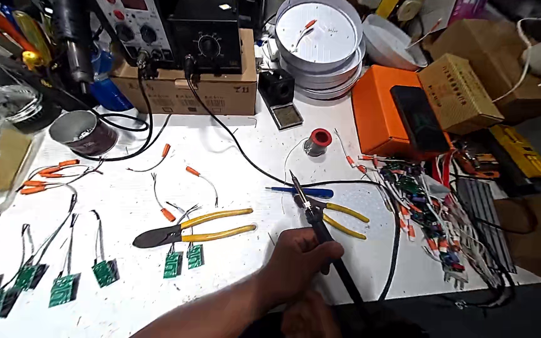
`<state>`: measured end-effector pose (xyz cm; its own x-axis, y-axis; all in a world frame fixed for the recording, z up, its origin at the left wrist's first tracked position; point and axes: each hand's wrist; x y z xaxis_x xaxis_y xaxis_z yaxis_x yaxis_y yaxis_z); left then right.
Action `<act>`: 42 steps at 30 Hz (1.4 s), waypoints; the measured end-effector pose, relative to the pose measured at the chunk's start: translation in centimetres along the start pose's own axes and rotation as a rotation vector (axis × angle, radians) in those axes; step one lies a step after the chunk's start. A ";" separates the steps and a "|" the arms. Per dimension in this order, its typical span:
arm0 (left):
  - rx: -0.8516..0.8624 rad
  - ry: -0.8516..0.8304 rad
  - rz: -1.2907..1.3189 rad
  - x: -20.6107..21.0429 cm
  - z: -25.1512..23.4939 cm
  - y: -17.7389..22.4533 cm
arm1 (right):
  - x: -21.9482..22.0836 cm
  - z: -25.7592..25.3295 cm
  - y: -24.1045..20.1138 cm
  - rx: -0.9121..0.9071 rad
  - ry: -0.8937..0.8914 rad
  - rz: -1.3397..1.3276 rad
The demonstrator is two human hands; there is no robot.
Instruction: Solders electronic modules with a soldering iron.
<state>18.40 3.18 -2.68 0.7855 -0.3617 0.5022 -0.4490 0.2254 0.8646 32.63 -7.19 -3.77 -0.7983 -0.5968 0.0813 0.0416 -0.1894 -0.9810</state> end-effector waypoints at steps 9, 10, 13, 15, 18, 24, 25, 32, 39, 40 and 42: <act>-0.022 -0.106 0.017 1.8 1.9 0.0 | -2.5 -2.9 0.3 -0.520 0.492 0.050; -0.020 -0.104 0.013 1.9 2.1 -0.4 | -2.9 -3.1 0.1 -0.541 0.504 0.085; -0.013 -0.080 -0.015 1.8 2.5 -0.7 | -3.0 -3.0 0.5 -0.497 0.522 0.116; -0.021 -0.106 -0.065 1.6 2.6 -0.8 | -2.7 -2.7 1.0 -0.448 0.539 0.170; -0.093 -0.197 -0.148 1.5 2.7 -0.7 | -2.9 -2.4 1.5 -0.463 0.537 0.301; -0.052 -0.276 -0.303 1.4 2.9 -0.1 | -4.3 -2.0 0.6 -0.584 0.435 0.189; -0.053 -0.273 -0.329 1.2 3.0 -0.1 | -4.5 -2.1 0.5 -0.597 0.441 0.156; 0.294 -0.132 -1.068 -0.8 5.7 -2.6 | -6.4 -3.8 0.3 -0.468 0.479 -0.102; 0.447 -0.252 -1.401 -2.4 7.5 -3.2 | -7.9 -5.6 -0.5 -0.395 0.498 -0.213; 0.456 -0.257 -1.452 -2.3 7.5 -3.3 | -7.7 -5.5 -0.4 -0.397 0.502 -0.179; 0.462 -0.255 -1.537 -2.1 7.3 -3.4 | -7.5 -5.4 0.1 -0.424 0.505 -0.078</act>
<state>15.20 -3.40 -6.60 0.5236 -0.1198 -0.8435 0.5301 -0.7293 0.4326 35.36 1.45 -5.45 -0.9771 -0.1354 0.1640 -0.1857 0.1674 -0.9682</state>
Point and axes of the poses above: each hand's wrist, its own z-axis away from the middle knuckle, its own x-axis out of the palm, y = z × x, and after that the axes turned 9 degrees about -y, right-handed
